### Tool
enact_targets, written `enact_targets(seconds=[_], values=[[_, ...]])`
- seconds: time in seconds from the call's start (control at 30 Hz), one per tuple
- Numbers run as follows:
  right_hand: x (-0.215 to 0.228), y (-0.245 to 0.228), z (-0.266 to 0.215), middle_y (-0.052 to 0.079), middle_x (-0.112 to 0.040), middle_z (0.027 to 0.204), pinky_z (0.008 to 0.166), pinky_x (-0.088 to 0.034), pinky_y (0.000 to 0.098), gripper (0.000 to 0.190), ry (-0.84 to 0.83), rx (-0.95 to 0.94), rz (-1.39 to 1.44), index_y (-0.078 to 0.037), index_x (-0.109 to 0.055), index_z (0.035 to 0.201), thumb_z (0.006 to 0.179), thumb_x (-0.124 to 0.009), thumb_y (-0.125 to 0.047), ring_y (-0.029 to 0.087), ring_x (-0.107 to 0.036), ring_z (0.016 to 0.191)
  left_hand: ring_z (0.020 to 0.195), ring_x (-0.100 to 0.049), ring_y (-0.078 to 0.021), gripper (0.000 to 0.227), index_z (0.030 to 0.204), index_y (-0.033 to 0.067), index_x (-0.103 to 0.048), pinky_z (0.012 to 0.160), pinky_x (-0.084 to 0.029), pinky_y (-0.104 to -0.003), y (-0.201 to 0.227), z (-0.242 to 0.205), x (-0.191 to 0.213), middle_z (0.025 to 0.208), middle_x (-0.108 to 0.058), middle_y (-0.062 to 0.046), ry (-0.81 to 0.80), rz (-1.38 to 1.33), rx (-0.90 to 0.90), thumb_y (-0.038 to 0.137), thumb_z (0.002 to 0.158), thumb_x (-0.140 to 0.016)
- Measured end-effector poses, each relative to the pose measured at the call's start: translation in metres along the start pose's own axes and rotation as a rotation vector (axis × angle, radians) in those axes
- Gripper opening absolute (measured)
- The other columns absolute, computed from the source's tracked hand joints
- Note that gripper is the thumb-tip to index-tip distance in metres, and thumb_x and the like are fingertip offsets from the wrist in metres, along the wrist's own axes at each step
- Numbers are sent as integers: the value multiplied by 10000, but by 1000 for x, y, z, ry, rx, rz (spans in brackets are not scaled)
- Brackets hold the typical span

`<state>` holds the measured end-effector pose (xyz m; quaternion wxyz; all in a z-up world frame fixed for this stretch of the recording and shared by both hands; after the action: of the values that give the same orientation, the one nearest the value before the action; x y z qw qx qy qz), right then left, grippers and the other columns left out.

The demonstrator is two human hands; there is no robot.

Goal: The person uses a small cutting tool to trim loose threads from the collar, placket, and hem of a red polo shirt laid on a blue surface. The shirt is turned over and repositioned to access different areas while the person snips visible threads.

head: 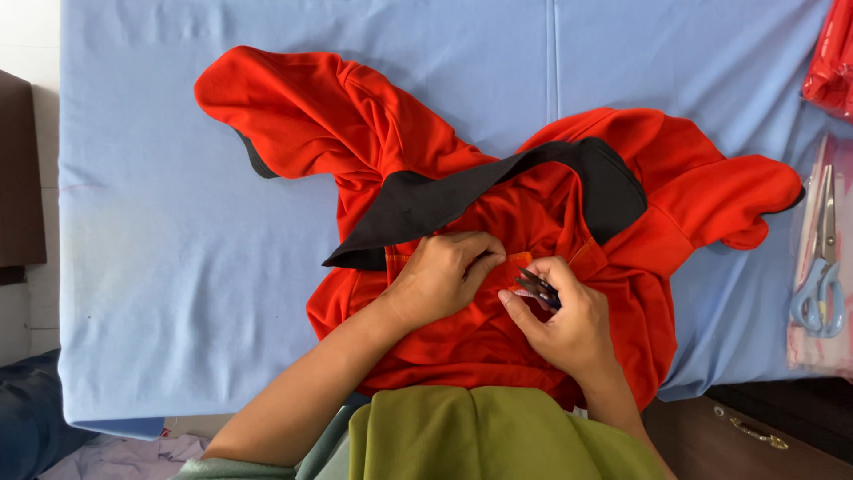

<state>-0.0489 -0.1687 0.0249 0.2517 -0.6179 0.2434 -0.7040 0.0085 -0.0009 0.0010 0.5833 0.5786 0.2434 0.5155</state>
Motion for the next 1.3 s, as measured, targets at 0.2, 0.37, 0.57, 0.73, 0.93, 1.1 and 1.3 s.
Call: enact_targets(seconds=[0.2, 0.37, 0.57, 0.73, 0.93, 1.1, 1.3], values=[[3, -2, -3, 48, -553, 517, 486, -476, 336, 120, -93, 19, -82, -142, -620, 880, 830, -639, -249, 238, -590, 496, 701, -678, -272, 47, 843, 61, -643, 570, -557, -333, 0, -2, -1, 733, -672, -84, 13, 89, -33, 91, 840, -607], [1, 6, -5, 46, -591, 531, 469, -488, 346, 213, -49, -19, -245, -144, -652, 854, 773, -722, -327, 244, -619, 519, 648, -667, -276, 46, 801, 46, -635, 535, -544, -334, 7, -1, 1, 688, -660, -94, 25, 39, -14, 71, 829, -609], [-4, 5, -3, 36, -575, 496, 455, -474, 345, 136, -52, -65, -269, -182, -643, 812, 797, -697, -306, 236, -604, 484, 625, -658, -277, 45, 784, 50, -630, 514, -533, -330, 7, -1, 0, 671, -655, -94, 20, 41, -18, 66, 823, -615], [-7, -1, -5, 35, -558, 490, 461, -468, 337, 109, -12, -5, -255, -192, -640, 799, 829, -672, -292, 236, -601, 490, 646, -659, -287, 37, 785, 49, -628, 530, -536, -340, 7, -1, 0, 685, -659, -99, 15, 38, -17, 60, 818, -615], [-2, 2, -4, 54, -562, 494, 457, -451, 339, 65, -19, -43, -94, -205, -657, 787, 832, -660, -251, 238, -581, 477, 676, -665, -307, 41, 795, 35, -629, 547, -543, -362, 23, 1, 11, 716, -671, -116, -20, 2, -21, 62, 821, -611], [34, 50, -13, 4, -446, 449, 368, -385, 206, 119, 69, -241, 398, -62, -589, 940, 894, -550, -164, 79, -446, 395, 1055, -554, -481, 64, 816, 2, -610, 864, -463, -543, 61, -22, 77, 971, -643, -227, -204, 37, -114, 52, 844, -583], [82, 93, -16, 42, -337, 647, 472, -327, 232, 205, 281, -344, 746, -96, -392, 873, 1043, -418, -208, 136, -343, 547, 995, -601, -434, 189, 1048, 24, -440, 986, -547, -543, 4, -124, 197, 954, -534, -255, 515, -247, -14, 170, 968, -349]])
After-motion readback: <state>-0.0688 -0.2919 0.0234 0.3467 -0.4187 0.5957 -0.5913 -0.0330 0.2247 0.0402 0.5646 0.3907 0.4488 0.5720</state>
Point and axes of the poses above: each hand's wrist, its own z-axis towards the middle knuckle, its own x-axis out of the back of the hand, y = z × x, the point moved 1 cm from there along z, towards the middle knuckle
